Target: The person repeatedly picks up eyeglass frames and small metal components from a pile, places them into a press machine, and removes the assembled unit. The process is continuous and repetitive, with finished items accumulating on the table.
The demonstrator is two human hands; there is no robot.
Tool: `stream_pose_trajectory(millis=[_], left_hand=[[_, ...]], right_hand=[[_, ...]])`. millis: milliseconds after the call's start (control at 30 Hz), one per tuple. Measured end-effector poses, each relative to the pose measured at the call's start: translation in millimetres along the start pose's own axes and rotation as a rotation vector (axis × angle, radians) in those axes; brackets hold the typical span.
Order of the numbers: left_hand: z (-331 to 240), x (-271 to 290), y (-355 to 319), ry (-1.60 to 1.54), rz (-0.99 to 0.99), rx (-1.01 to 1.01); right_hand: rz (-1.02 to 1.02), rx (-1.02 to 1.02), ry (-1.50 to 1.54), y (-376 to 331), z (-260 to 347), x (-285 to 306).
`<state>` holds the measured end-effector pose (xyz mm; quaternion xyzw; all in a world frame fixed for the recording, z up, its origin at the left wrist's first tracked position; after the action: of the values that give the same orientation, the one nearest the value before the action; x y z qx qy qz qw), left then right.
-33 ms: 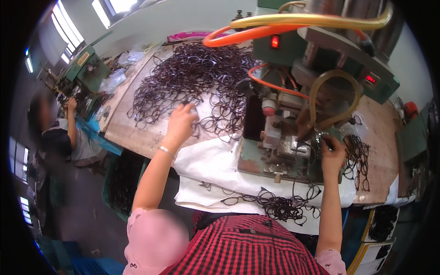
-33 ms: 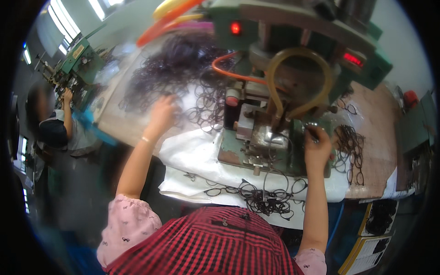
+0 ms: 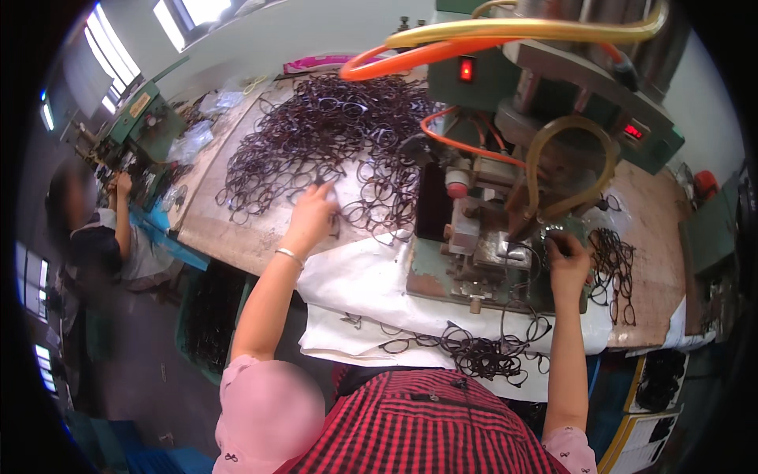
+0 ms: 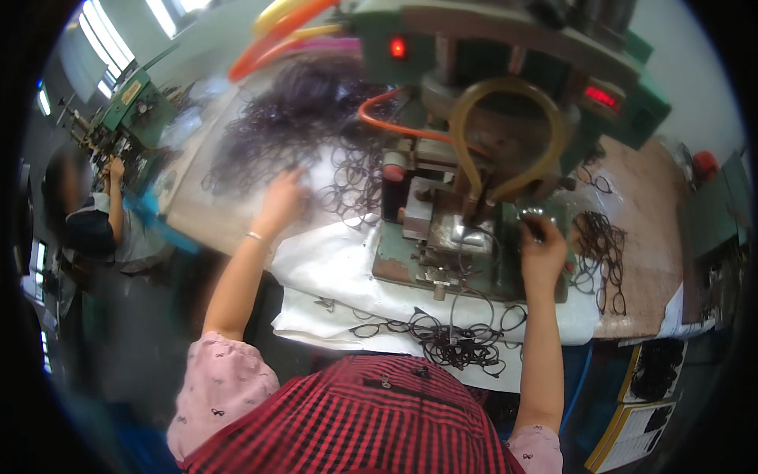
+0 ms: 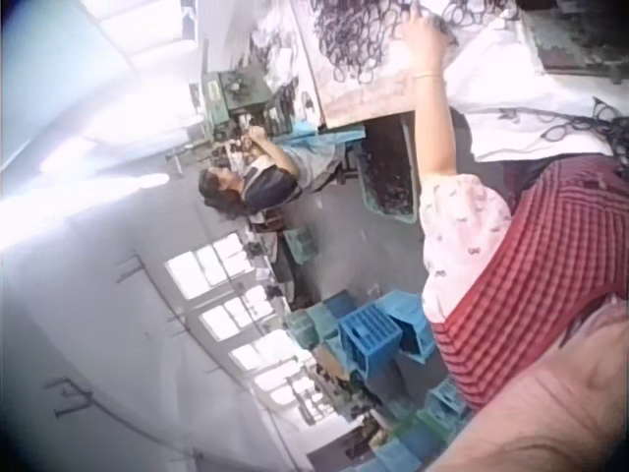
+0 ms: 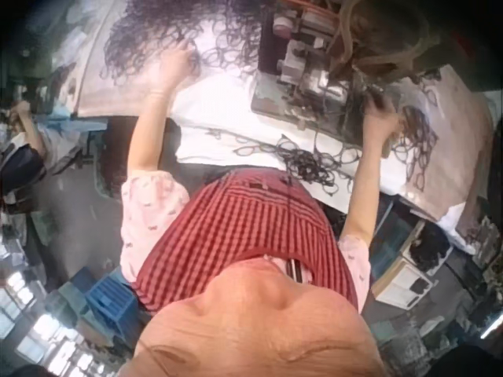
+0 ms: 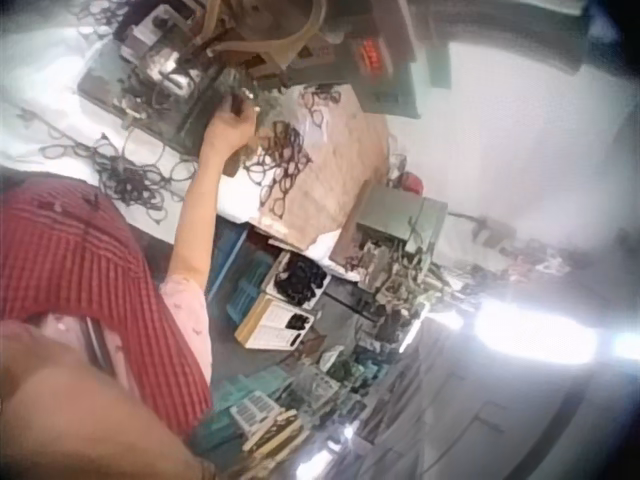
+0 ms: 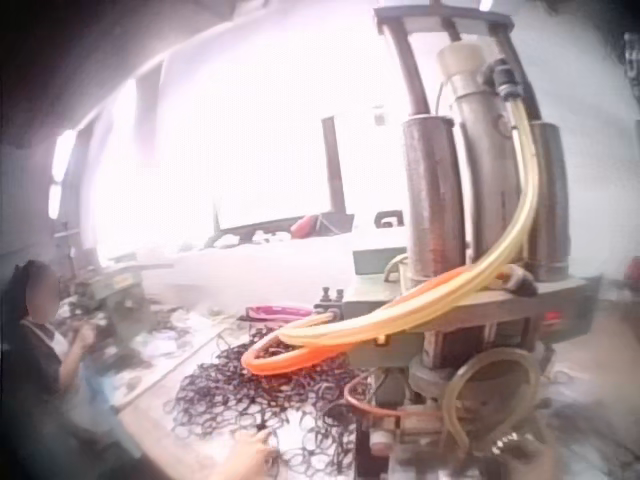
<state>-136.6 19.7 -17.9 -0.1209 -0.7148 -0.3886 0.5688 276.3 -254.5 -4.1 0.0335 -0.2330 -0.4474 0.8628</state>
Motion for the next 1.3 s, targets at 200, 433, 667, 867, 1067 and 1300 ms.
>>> stream_pose_trajectory(millis=[200, 433, 667, 867, 1067, 1300], left_hand=[[-20, 8, -11, -0.208, -0.373, 0.172], [95, -64, -22, 0.099, -0.151, 0.63], [-74, 16, -11, -0.89, -0.518, 0.518], [-173, 117, 21, -1.588, -0.664, 0.075], [-212, 136, 69, -1.481, -0.723, 0.012], [-235, 128, 31, -1.515, -0.571, -0.252]], right_hand=[[-0.145, -0.083, -0.012, -54, -7, 68], [0.057, 0.438, 0.027, -40, 119, 29], [0.101, 0.088, 0.395, -27, 102, -22], [0.179, -0.039, 0.623, -30, 104, -24], [0.153, -0.258, 0.914, -42, 113, -39], [0.007, 0.209, 0.127, -47, 86, 2]])
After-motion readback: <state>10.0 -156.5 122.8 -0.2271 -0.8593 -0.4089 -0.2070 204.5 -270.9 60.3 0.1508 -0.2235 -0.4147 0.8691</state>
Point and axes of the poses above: each hand's wrist, its own y-axis towards the middle knuckle, its own x-axis out of the back of the hand, z = x × y, the point moved 3 cm from there along y, towards the middle knuckle, and after that the axes turned 5 degrees about -z, right-handed, at the moved point
